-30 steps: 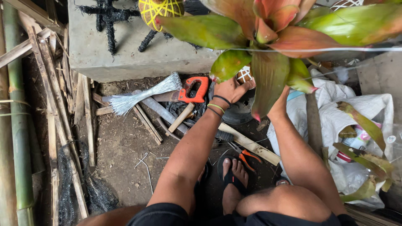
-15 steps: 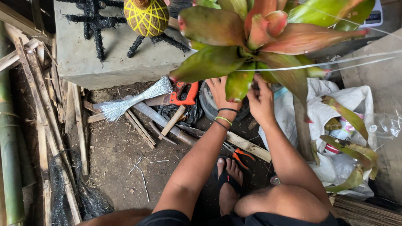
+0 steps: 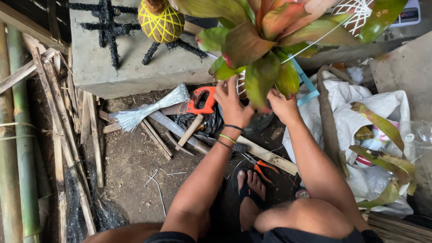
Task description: The person secures a small bromeliad plant to a decorative frame using thin wire, threading the wire through the frame and around the plant's base, then twisting and cutting the wire with pliers.
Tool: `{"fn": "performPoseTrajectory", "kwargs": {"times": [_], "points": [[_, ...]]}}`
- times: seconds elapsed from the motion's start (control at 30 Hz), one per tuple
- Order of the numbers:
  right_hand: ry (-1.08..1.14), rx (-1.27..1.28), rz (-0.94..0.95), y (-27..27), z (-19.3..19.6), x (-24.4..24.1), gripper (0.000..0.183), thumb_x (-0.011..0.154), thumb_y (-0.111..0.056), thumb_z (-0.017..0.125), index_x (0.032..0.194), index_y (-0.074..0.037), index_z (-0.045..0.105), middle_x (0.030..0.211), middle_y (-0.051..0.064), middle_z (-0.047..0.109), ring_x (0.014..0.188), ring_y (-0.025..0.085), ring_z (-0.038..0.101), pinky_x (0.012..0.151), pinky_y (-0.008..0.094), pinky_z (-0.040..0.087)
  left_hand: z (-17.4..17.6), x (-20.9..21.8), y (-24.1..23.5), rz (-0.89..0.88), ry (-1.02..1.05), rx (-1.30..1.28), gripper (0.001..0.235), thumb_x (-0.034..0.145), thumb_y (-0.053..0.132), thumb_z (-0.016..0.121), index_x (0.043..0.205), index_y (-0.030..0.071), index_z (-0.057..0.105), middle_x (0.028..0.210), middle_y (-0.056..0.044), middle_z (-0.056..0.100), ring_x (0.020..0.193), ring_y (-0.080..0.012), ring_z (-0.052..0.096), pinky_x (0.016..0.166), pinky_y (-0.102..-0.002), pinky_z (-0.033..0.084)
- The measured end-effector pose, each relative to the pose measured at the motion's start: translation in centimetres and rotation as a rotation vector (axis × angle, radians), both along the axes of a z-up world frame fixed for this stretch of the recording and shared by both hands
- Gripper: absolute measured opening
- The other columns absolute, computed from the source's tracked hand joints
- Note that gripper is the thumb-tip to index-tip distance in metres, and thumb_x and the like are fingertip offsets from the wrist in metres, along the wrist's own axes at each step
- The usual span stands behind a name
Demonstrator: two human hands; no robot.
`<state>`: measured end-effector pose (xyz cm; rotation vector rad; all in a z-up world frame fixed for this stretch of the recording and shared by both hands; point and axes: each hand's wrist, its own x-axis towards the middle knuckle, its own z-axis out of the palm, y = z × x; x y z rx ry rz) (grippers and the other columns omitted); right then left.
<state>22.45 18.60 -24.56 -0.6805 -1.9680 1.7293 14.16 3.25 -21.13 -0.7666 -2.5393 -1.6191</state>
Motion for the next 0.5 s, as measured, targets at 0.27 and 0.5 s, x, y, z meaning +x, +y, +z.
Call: {"fn": "performPoseTrajectory", "kwargs": {"times": [0.27,0.5], "points": [[0.323,0.25,-0.165,-5.8,3.6,1.9,0.023,0.105,0.008,0.069,0.127,0.003,0.065,0.119,0.008,0.068,0.106,0.012,0.064,0.095,0.026,0.053,-1.4,-5.9,-1.9,-0.271,-0.091,0.199,0.079,0.074,0.01,0.086,0.144,0.007,0.051,0.139,-0.017,0.046,0.132,-0.038,0.049,0.116,-0.047,0.044],[0.242,-0.044,0.02,-7.6,8.7,-1.3,0.025,0.098,-0.003,0.066,0.122,0.001,0.062,0.104,0.004,0.07,0.091,0.01,0.069,0.078,0.026,0.059,-2.4,-10.2,-0.1,-0.718,-0.543,0.167,0.081,0.064,0.009,0.093,0.137,0.004,0.058,0.131,-0.014,0.07,0.118,-0.0259,0.071,0.102,-0.038,0.058]]}}
